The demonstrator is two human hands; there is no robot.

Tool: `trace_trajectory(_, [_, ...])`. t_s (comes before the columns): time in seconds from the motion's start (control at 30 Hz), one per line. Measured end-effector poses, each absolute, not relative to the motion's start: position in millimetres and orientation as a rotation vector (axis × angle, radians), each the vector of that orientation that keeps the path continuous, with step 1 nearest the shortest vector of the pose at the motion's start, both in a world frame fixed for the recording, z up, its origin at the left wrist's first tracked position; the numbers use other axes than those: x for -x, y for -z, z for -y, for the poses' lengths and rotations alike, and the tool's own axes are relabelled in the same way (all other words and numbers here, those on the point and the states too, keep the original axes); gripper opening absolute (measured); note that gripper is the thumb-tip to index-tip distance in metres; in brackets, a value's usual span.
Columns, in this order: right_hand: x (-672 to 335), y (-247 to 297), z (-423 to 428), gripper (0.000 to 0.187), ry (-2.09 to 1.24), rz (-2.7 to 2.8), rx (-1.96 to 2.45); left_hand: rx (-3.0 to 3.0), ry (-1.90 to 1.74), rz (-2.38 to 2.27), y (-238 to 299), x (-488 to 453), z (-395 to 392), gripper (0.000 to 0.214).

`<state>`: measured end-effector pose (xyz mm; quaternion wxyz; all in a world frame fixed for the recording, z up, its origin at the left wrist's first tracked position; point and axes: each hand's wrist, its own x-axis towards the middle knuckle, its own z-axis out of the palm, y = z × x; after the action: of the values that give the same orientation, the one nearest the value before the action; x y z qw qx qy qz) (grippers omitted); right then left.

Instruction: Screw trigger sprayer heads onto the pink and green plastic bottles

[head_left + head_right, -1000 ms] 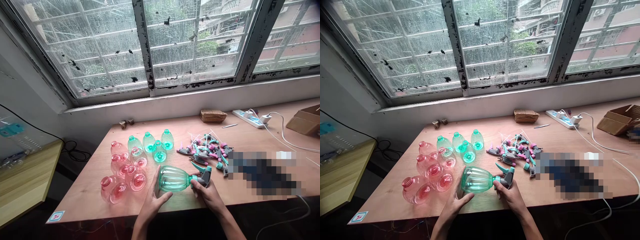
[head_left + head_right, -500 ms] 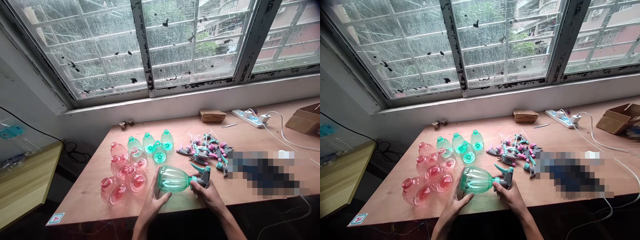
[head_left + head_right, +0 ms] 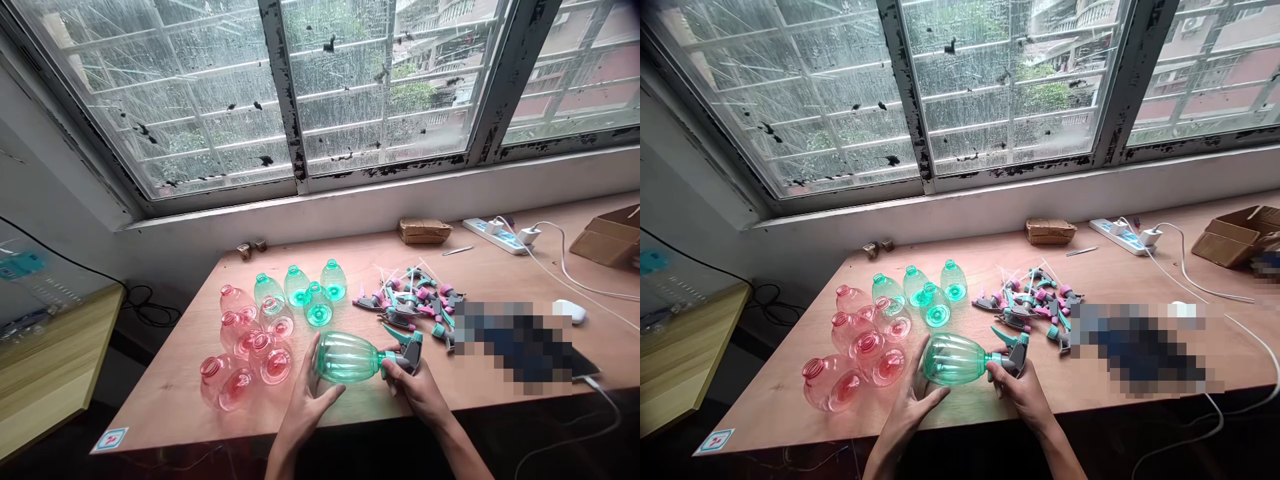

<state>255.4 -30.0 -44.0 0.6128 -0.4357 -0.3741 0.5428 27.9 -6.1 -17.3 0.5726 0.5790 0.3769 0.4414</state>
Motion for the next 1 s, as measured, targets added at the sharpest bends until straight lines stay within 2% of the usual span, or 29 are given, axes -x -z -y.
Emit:
trace_trajectory(0.1, [-255.3,44.5,30.4,0.037,-1.241,0.863,1.005,-1.313,-1.018,-0.866,22.2,-26.3,4.6,0.093])
trace_trajectory(0.3, [-255.6,44.7,30.9,0.037,-1.240,0.895,1.030,-1.349,-1.005,-0.959,11.4,-26.6,5.8,0.079])
trace_trajectory(0.57, [-254.9,48.3,28.1,0.036,-1.234,0.855,1.005,-1.309,-1.020,-0.859,23.1,-26.9,5.5,0.092])
trace_trajectory(0.7, [-255.0,45.0,29.1,0.036,-1.261,0.873,1.016,-1.349,-1.014,-0.988,22.4,-23.0,3.9,0.071])
trace_trajectory(0.77, [-254.8,43.2,29.1,0.037,-1.261,0.881,1.025,-1.379,-1.013,-1.026,17.8,-23.0,5.0,0.068])
trace_trajectory(1.0, [-254.0,41.8,30.0,0.039,-1.239,0.859,1.035,-1.289,-0.975,-0.816,13.8,-28.5,8.6,0.092])
